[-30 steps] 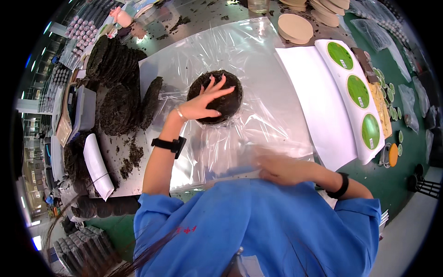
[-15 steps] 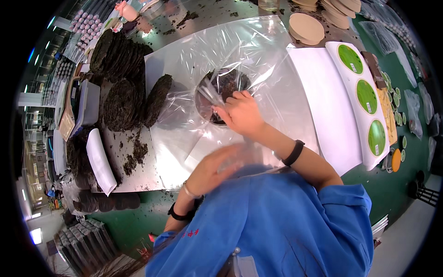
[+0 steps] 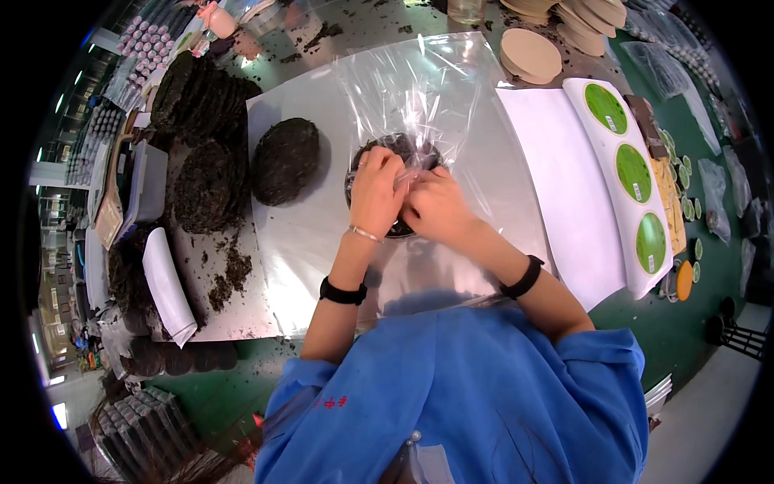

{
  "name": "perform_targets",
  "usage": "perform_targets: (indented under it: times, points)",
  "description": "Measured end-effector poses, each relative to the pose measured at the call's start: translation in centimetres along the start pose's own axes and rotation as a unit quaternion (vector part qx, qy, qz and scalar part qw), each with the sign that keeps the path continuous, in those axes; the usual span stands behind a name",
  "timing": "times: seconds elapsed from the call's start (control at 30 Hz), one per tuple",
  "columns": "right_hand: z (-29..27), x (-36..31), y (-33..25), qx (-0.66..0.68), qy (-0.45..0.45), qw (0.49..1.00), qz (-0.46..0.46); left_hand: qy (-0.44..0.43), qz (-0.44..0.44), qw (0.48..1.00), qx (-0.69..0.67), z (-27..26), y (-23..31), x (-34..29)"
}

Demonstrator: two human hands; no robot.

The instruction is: The person repeatedly takes dark compressed cake discs, places them on a plastic sheet, wraps them, and seals them with green-labeled lids. The finished units are set aside on the worktable.

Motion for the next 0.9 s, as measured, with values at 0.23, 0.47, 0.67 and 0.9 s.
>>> perform_targets:
  times: [0.23, 0.47, 0.67, 0.9]
  points:
    - [-3.7, -0.9, 2.4, 0.285, 0.325, 0.888, 0.157, -0.026, -0.107, 0.991, 0.074, 2.1, -0.5, 0.2]
    - [-2.4, 1.7, 1.1, 0.017, 0.039, 0.997, -0.067, -0.238, -0.126, 0.955, -0.126, -6.7, -2.8, 1.3]
    - [-1.0, 1.6, 1.3, -0.022, -0.017, 0.998, -0.063, -0.143, -0.164, 0.861, -0.459, -3.6, -4.6, 5.4]
    - [-1.7, 1.1, 1.5, 0.145, 0.243, 0.958, -0.032, -0.109, 0.206, 0.972, -0.019, -0.5, -3.2, 2.6]
Point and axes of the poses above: each hand's wrist, its own x-axis towards the middle knuckle, its own z-axis out of the palm, y = z × x, the point moved 4 cm from there along x, towards the middle knuckle, and after that the axes turned 12 degrees about -z, right-handed, at the moved point
